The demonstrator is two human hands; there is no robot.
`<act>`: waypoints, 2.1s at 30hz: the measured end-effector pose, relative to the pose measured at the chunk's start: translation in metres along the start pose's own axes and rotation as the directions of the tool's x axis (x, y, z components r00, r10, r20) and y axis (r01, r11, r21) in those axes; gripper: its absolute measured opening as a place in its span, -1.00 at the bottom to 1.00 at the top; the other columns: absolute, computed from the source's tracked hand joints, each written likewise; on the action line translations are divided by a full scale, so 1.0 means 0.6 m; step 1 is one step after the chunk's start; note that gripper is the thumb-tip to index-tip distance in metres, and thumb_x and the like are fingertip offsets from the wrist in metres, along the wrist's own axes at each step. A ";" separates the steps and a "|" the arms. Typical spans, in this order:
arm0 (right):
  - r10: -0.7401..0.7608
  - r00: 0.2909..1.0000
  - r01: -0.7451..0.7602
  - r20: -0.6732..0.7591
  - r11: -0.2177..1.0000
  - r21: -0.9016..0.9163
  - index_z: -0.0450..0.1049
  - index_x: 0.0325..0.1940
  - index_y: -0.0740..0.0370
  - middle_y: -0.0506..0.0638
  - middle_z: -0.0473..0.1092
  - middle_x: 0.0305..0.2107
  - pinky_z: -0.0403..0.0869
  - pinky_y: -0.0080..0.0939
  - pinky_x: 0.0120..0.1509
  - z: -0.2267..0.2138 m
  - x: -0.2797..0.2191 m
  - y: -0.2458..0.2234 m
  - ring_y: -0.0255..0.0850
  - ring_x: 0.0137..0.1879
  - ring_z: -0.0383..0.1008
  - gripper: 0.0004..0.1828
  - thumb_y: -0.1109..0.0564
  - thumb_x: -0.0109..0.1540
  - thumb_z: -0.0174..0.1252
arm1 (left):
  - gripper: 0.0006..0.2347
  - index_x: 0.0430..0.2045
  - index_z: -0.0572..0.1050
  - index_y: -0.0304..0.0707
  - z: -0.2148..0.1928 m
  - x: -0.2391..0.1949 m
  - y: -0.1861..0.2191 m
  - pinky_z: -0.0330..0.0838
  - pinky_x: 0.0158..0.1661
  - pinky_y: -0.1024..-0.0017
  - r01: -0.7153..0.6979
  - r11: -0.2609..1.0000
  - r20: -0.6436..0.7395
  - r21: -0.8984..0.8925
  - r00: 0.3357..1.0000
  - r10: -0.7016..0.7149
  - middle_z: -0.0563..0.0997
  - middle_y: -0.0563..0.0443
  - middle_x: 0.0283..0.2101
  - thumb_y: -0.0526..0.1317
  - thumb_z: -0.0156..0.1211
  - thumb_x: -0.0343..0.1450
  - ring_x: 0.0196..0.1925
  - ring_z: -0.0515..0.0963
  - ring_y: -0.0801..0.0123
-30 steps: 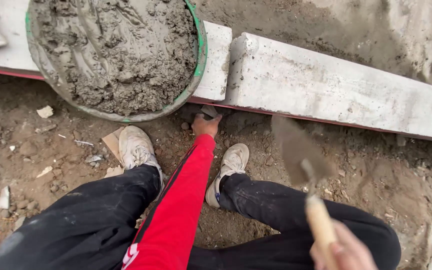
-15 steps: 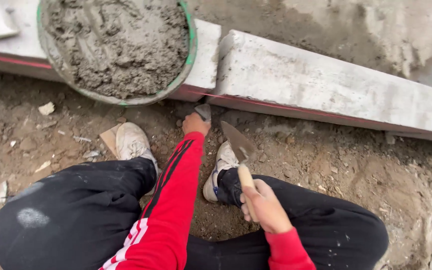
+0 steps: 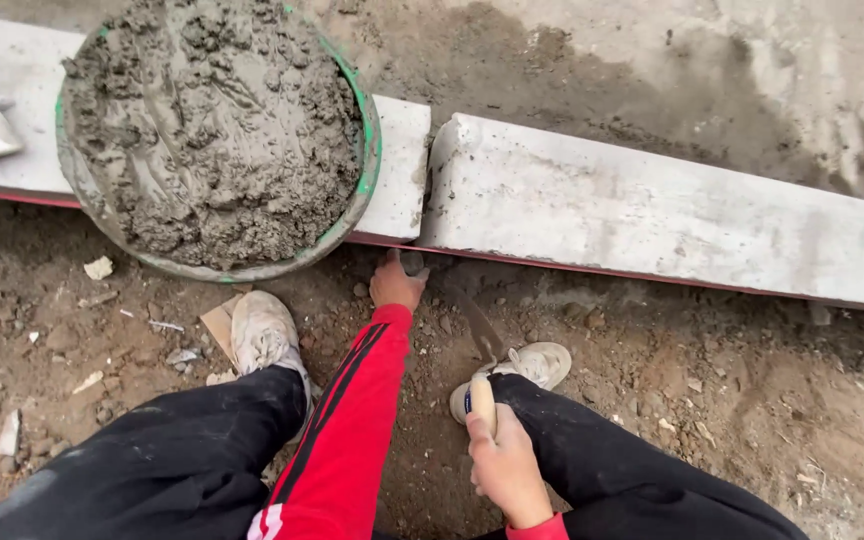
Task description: Applying mortar to a concrete joint and placing tile fragments to fill and level the surface.
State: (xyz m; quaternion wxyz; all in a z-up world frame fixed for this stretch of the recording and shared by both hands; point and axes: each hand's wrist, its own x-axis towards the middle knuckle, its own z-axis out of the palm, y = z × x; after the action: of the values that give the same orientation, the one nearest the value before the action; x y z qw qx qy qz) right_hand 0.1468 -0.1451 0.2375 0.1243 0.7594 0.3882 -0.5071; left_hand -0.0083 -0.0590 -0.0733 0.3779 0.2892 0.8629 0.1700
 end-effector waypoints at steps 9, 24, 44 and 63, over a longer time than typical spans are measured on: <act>-0.083 0.995 0.082 0.060 0.996 0.030 0.27 -0.27 0.18 0.02 0.40 -0.49 0.36 -0.13 -0.53 0.010 0.003 -0.019 -0.16 -0.66 0.36 -0.78 0.01 0.36 -0.03 | -0.73 -0.26 0.59 0.01 0.023 -0.002 -0.054 0.54 -0.10 0.07 0.181 0.938 -0.130 -0.295 0.965 -0.227 0.69 -0.15 -0.25 -0.28 0.19 0.19 -0.16 0.66 -0.10; -0.302 0.947 0.314 -0.107 0.942 0.120 0.32 0.13 0.40 0.43 0.45 0.00 0.44 0.21 0.33 0.329 0.163 -0.031 0.27 0.26 0.45 -0.41 -0.18 0.28 -0.01 | -0.85 -0.43 0.71 -0.06 -0.467 -0.302 0.033 0.62 -0.27 0.09 -0.510 0.297 0.360 0.807 0.824 0.437 0.74 -0.01 -0.36 -0.32 0.19 0.33 -0.23 0.75 0.07; -0.300 0.883 0.388 -0.361 0.899 0.203 0.20 0.14 0.41 0.40 0.45 -0.10 0.45 0.25 0.17 0.340 0.282 -0.169 0.31 0.11 0.48 -0.47 -0.11 0.32 -0.09 | -0.88 -0.37 0.62 -0.05 -0.614 -0.484 0.121 0.58 -0.43 0.16 -0.712 0.200 0.476 0.673 0.624 0.619 0.64 -0.03 -0.50 -0.30 0.12 0.40 -0.48 0.67 0.11; -0.236 0.937 0.308 -0.259 0.905 0.292 0.23 0.13 0.29 0.29 0.43 -0.16 0.50 0.20 -0.08 0.339 0.224 -0.131 0.13 -0.17 0.53 -0.58 -0.07 0.36 -0.07 | -0.94 -0.43 0.51 0.07 -0.616 -0.498 0.122 0.45 -0.28 0.14 -0.799 0.138 0.636 0.585 0.557 0.534 0.61 0.04 -0.47 -0.23 0.11 0.39 -0.43 0.65 0.14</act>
State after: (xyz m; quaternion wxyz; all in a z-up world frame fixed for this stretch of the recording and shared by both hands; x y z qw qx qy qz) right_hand -0.0216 -0.1490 0.0442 -0.1193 0.7584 0.4124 -0.4905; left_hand -0.0952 -0.2174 0.3725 0.1849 0.8068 0.5388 -0.1568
